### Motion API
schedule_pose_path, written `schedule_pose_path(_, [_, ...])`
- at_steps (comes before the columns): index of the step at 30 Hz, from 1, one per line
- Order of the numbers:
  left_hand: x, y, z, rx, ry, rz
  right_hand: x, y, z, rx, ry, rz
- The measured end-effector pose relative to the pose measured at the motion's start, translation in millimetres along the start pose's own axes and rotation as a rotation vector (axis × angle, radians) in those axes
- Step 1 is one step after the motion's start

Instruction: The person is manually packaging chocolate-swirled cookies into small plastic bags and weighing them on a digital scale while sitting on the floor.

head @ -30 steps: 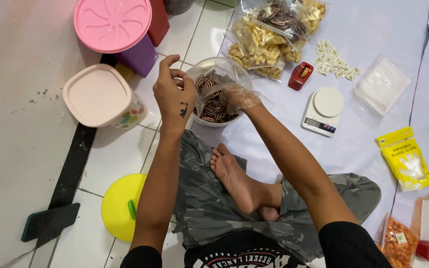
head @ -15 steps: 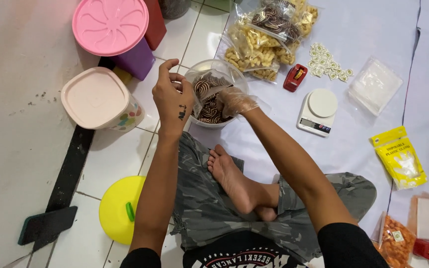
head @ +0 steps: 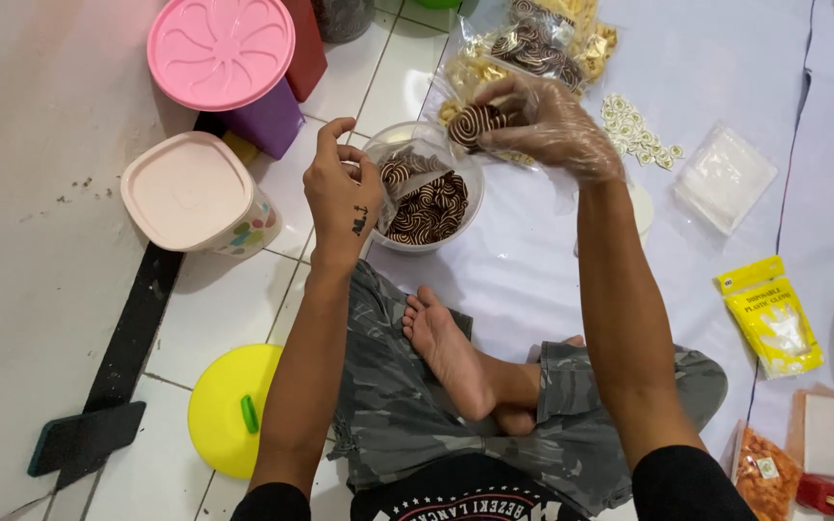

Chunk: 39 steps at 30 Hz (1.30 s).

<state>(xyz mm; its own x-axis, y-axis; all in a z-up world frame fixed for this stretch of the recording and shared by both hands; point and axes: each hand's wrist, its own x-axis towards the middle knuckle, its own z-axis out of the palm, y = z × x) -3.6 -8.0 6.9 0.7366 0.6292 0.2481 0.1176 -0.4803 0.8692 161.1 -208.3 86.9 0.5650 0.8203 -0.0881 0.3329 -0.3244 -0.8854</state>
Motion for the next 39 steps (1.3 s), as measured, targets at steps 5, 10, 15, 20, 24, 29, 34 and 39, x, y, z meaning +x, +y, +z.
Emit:
schedule_pose_path(5, [-1,1,1,0.009,-0.004,-0.025,13,-19,28,-0.178,0.018,-0.143])
schedule_pose_path(10, [-1,2,-1,-0.004,0.002,-0.009,21,-45,66,-0.391,-0.084,-0.183])
schedule_pose_path(15, [0,-2,-4,0.015,0.011,0.031,34,-6,76,-0.372,0.012,-0.337])
schedule_pose_path(20, [2,1,-6,0.058,-0.029,0.021,46,50,79,-0.804,0.424,-0.436])
schedule_pose_path(24, [4,20,-4,0.079,-0.069,0.115,49,48,80,-0.925,0.382,-0.392])
schedule_pose_path(29, [18,57,3,0.177,0.063,0.233,25,-8,36,-0.631,0.094,0.089])
schedule_pose_path(34, [21,111,38,0.114,0.096,0.302,-27,-19,-20,-0.443,0.195,-0.145])
schedule_pose_path(39, [22,153,106,0.254,-0.427,0.090,-85,9,-70,-0.464,0.304,0.012])
